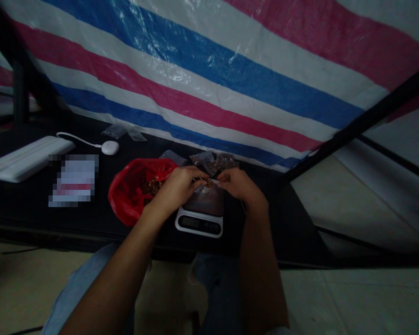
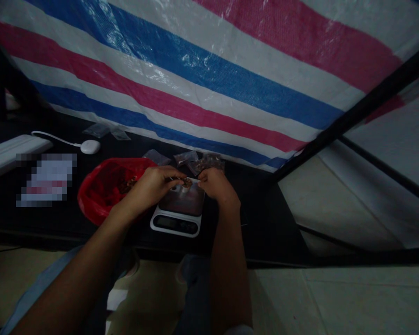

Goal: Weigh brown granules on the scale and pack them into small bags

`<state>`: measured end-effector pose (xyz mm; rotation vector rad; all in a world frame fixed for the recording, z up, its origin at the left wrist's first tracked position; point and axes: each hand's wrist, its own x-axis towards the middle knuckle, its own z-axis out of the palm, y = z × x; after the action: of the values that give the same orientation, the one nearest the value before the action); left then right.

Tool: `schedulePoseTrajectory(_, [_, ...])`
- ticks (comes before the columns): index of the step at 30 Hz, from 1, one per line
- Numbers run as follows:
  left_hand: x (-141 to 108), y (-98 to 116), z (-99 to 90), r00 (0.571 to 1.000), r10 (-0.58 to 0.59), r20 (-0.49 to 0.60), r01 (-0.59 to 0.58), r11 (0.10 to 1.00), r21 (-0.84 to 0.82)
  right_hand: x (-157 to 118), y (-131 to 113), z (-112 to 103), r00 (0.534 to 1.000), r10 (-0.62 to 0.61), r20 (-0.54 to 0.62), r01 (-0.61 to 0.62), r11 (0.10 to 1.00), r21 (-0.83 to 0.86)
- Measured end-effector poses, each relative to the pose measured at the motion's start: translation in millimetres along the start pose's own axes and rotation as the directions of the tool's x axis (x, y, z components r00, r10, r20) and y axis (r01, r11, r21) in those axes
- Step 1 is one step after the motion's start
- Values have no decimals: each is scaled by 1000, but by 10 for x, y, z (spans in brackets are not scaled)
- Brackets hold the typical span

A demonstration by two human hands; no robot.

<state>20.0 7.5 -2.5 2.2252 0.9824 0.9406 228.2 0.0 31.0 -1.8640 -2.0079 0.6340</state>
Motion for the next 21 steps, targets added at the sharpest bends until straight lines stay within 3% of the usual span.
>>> schedulePoseTrajectory(3, [8, 26, 28, 999, 34, -7, -34, 999, -8, 39, 59, 60, 999, -14, 43, 14, 1000, 6])
schedulePoseTrajectory(6, [9, 40, 48, 1000, 28, 2, -28, 1000, -2, 9, 50, 9, 999, -34, -7, 35, 997, 76])
schedulePoseTrajectory(10, [6, 22, 58, 999, 26, 21, -26, 999, 34, -68, -61, -92, 985, -153, -83, 167, 964, 206])
schedulePoseTrajectory(14, [-1, 16, 54, 999, 1, 43, -4, 998, 66, -77, -184, -55, 968, -246, -51, 251, 934, 253])
schedulePoseTrajectory(21, [-38, 62, 21, 997, -76, 10, 75, 997, 31, -123, -176, -113, 976, -206, -71, 217, 955, 204])
